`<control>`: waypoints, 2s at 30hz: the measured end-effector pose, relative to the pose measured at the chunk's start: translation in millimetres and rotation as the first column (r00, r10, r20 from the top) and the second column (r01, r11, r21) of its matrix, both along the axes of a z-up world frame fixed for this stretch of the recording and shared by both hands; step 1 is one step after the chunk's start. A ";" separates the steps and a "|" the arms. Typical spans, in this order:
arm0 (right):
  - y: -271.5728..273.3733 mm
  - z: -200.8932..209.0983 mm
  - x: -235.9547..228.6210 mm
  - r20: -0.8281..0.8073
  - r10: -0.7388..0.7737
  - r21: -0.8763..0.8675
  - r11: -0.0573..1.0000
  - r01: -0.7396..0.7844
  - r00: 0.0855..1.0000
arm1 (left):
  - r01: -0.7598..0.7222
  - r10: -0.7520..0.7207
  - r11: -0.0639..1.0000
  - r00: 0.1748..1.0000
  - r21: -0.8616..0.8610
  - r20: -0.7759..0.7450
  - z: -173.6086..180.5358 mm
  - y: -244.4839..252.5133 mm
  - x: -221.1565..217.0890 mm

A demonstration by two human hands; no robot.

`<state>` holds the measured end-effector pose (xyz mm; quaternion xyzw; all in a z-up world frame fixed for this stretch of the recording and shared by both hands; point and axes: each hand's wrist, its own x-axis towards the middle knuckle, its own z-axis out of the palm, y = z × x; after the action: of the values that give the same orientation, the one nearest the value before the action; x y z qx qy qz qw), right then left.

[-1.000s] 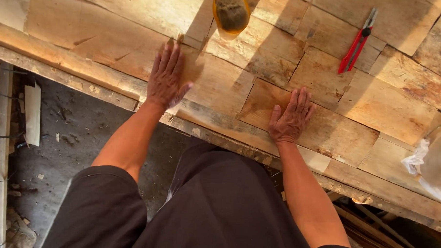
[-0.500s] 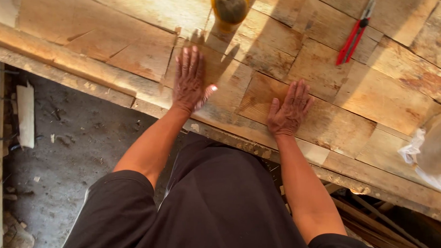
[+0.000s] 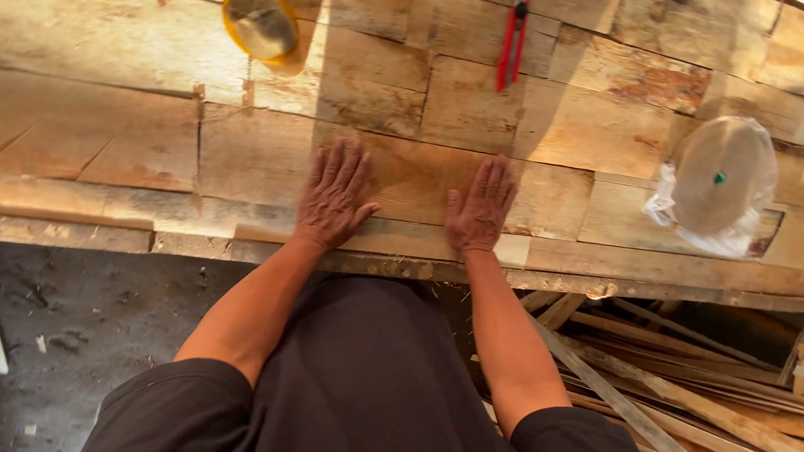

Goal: Patching and trimming wood veneer strips on a wooden workbench surface.

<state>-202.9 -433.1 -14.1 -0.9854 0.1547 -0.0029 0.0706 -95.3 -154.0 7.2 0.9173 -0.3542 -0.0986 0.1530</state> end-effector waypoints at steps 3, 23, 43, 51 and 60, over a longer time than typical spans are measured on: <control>-48.6 -10.6 -15.8 0.038 -0.069 -0.012 0.997 0.070 0.997 | -0.005 0.006 1.000 1.000 -0.008 0.014 -1.4 0.1 -1.1; -90.9 -28.9 58.1 0.176 -0.045 -0.057 0.997 0.056 0.983 | -0.050 0.051 0.999 0.998 -0.018 0.041 -3.4 -7.7 -1.1; -105.4 -16.4 -15.0 0.121 -0.055 -0.006 0.998 0.056 0.991 | -0.112 0.115 0.993 0.990 -0.044 0.077 -28.4 4.8 -0.9; -39.6 -6.0 -18.6 0.204 0.073 0.017 0.997 -0.078 0.976 | -0.621 0.595 0.770 0.782 0.149 0.184 -47.9 32.2 9.4; 42.6 34.1 -23.1 0.043 0.155 0.111 0.981 -0.159 0.987 | -0.121 0.134 0.985 0.986 -0.127 0.100 -26.5 -51.2 89.2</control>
<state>-226.0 -390.6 19.9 -0.9887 0.0749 -0.0053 0.1296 -6.1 -205.2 -19.3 0.9312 -0.3077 -0.0174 0.1946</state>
